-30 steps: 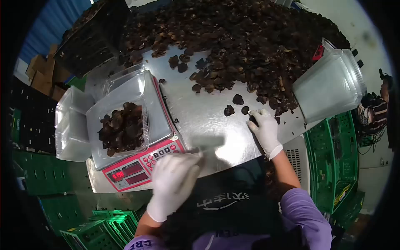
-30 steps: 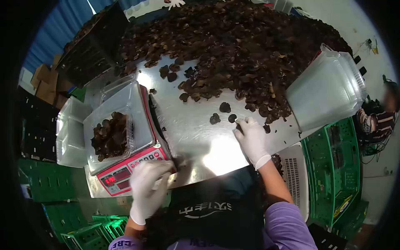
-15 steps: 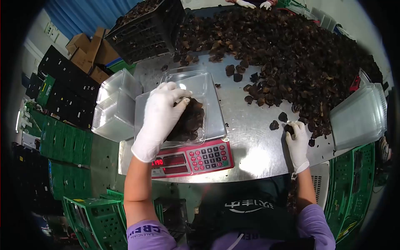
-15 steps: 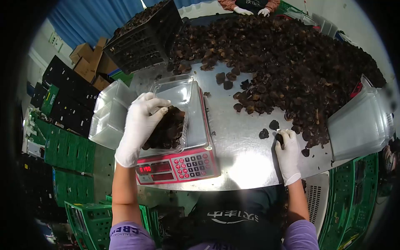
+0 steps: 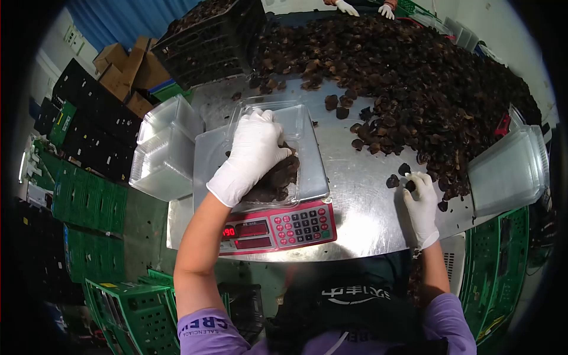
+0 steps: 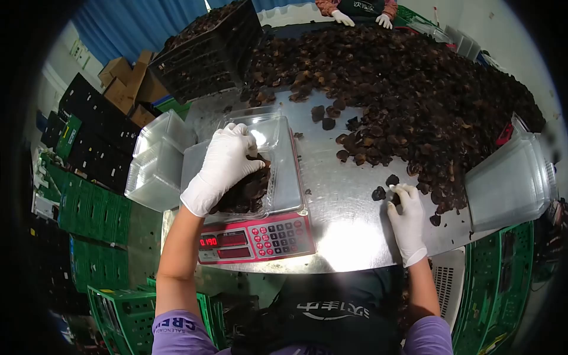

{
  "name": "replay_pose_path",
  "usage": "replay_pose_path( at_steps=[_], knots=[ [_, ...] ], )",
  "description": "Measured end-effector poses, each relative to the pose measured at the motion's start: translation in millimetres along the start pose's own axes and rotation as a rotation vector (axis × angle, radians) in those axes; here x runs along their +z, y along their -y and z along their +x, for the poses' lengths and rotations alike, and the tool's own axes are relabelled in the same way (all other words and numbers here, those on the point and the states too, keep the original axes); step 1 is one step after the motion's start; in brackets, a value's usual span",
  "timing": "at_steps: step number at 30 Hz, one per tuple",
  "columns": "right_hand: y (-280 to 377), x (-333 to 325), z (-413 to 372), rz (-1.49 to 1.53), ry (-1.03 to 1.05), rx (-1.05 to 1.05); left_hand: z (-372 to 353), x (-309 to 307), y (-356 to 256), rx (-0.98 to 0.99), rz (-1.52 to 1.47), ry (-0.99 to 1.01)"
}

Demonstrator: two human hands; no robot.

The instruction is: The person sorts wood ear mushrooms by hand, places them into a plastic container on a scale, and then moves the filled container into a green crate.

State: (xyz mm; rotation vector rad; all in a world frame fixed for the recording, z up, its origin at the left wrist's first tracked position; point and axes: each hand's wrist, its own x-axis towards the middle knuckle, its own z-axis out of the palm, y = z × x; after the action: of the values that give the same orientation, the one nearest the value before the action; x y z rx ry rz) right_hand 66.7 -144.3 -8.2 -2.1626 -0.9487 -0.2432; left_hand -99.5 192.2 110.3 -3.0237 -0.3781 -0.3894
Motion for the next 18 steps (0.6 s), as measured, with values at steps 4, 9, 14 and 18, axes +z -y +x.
replay_pose_path(
  at_steps=[4, 9, 14, 18],
  knots=[
    [51, 5, 26, 0.234, 0.107, 0.126, -1, 6, 0, 0.011, -0.180, -0.101],
    [105, 28, 58, 0.548, 0.122, -0.039, -16, -19, 6, -0.110, -0.451, -0.228],
    [144, 40, 78, 0.618, 0.184, -0.154, -20, -17, 7, -0.122, -0.385, -0.149],
    [152, 43, 79, 0.614, 0.181, -0.188, -15, -5, -2, 0.020, -0.012, -0.026]
  ],
)
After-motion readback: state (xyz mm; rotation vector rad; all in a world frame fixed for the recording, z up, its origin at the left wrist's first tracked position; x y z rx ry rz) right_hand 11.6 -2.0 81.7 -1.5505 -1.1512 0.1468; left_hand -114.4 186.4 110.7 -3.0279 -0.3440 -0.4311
